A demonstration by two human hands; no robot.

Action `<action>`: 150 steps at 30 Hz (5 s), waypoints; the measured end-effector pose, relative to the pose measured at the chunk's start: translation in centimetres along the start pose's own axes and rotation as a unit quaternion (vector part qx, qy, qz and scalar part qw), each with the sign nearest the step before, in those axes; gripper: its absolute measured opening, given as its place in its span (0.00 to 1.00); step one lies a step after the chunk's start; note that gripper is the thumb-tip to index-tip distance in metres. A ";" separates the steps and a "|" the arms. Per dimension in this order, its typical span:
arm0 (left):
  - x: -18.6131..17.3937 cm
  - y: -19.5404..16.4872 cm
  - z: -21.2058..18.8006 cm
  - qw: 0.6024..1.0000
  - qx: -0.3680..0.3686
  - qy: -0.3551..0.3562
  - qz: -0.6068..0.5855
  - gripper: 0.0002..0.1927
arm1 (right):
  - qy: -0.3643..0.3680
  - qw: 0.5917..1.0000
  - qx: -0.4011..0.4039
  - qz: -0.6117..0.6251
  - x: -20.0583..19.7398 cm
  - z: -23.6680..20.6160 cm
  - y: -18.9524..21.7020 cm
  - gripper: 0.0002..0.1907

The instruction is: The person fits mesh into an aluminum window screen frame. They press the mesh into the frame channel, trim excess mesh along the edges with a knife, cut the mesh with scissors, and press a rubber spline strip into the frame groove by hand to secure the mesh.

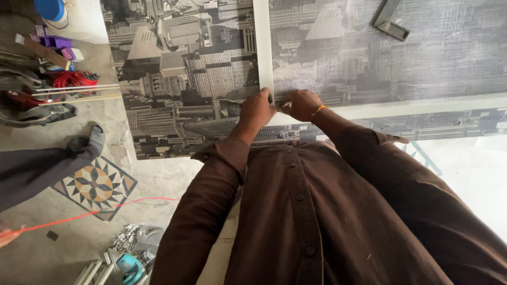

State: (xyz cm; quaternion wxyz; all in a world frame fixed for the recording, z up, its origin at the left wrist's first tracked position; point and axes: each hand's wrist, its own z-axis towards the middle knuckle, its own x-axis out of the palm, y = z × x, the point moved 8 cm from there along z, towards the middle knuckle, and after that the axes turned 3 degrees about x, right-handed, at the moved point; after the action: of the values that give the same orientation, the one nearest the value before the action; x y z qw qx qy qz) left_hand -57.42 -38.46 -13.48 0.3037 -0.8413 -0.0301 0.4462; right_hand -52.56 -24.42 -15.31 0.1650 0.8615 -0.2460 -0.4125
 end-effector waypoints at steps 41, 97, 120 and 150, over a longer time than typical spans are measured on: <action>3.1 -6.0 -4.1 0.995 0.033 -0.080 0.048 0.31 | 0.106 0.977 -0.121 -0.143 -2.9 -0.8 -3.8 0.14; 10.0 -16.9 -0.4 0.981 0.124 -0.111 0.102 0.35 | 0.185 0.946 -0.125 -0.236 -7.8 -5.3 -18.0 0.17; 10.9 -16.5 0.0 0.985 0.099 -0.066 0.129 0.34 | 0.170 0.958 -0.113 -0.200 -11.3 -8.1 -24.6 0.15; 20.2 -30.9 4.5 0.982 0.087 -0.073 0.153 0.42 | 0.182 0.947 -0.175 -0.197 -13.9 -9.0 -32.6 0.14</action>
State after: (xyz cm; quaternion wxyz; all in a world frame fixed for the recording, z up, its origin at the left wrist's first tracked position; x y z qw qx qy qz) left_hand -41.95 -4.66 -13.48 0.3009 -0.7713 0.1161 0.5487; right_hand -43.55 10.95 -17.03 0.2708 0.9106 0.0384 -0.3100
